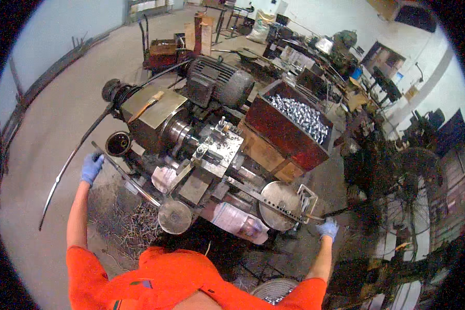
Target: The person operates a lathe machine by engaging a lever and handling metal parts with gloved hands at the workspace.
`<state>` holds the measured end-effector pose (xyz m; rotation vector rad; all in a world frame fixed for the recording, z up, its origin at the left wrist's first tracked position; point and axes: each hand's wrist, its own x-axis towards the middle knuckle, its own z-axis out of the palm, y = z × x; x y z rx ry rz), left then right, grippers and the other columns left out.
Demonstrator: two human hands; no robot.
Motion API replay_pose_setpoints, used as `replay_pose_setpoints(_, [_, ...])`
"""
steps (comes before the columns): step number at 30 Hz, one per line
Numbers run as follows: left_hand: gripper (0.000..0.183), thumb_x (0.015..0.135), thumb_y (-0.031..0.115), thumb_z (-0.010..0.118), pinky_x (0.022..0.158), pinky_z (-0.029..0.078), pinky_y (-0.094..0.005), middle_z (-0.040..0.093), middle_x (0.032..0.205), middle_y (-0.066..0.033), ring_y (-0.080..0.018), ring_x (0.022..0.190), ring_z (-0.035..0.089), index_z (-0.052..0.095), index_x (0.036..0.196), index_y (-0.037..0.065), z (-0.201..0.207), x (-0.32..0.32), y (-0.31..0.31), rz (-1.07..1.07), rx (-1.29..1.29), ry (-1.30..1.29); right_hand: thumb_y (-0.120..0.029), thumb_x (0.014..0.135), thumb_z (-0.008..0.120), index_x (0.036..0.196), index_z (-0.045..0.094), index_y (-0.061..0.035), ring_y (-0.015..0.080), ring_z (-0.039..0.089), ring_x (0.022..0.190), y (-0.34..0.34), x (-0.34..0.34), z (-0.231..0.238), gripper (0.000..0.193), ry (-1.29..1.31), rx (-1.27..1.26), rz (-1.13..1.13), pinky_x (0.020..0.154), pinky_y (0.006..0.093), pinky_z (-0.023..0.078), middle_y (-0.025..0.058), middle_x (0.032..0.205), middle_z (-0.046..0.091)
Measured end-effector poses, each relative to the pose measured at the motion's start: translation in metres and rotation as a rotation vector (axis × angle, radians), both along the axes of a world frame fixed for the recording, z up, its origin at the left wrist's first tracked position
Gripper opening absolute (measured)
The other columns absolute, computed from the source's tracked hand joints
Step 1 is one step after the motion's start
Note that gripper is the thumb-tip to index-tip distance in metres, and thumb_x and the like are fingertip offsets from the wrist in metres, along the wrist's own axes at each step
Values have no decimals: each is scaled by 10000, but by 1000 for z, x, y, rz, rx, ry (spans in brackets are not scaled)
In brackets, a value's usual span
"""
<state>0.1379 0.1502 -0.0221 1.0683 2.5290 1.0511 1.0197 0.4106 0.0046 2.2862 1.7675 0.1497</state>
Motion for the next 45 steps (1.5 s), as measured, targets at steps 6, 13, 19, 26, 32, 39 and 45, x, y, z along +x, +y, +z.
replay_pose_setpoints(6, [279,837,293,573,759,488,-385,654,905,-160,-310,849,629,663,980,71,36,64,48,-100,132,233,-417,674,662,930,635,-76,378,554,1001,-36,13,-30,427,76,231,58,930,445,395,188,977,630])
replay_pose_setpoints(13, [259,797,351,593,745,485,-416,657,876,-131,-318,833,623,688,914,141,17,87,79,-41,-218,311,-450,692,662,809,636,-38,390,613,755,-179,-7,-24,429,359,234,-68,672,466,484,201,796,640])
replay_pose_setpoints(19, [237,785,337,602,736,482,-424,654,854,-132,-320,815,620,691,892,145,8,77,75,21,-156,342,-393,642,684,794,678,-20,400,626,771,-318,71,-36,403,115,167,-516,680,459,504,232,774,639])
replay_pose_setpoints(26, [241,795,341,594,725,481,-420,651,852,-135,-311,817,617,685,876,133,17,81,77,15,-147,361,-405,667,685,768,655,39,390,626,838,-353,62,-55,457,83,167,-549,736,447,503,278,784,624])
replay_pose_setpoints(32, [240,787,337,610,702,484,-420,652,822,-133,-311,791,620,680,855,118,14,75,76,33,-150,353,-364,672,680,858,647,34,381,617,889,-350,39,-46,440,75,94,-631,771,428,494,265,878,631])
replay_pose_setpoints(39, [237,783,331,616,700,488,-422,655,829,-137,-314,793,622,683,854,116,5,71,82,42,-150,364,-328,700,642,935,654,-44,381,604,912,-361,50,-56,369,153,98,-555,785,417,490,221,928,640])
replay_pose_setpoints(45, [235,788,332,608,710,485,-417,655,832,-138,-312,806,623,684,873,127,8,73,77,40,-105,356,-324,682,640,915,657,-41,374,604,922,-359,42,-52,367,110,59,-558,787,428,489,222,933,636])
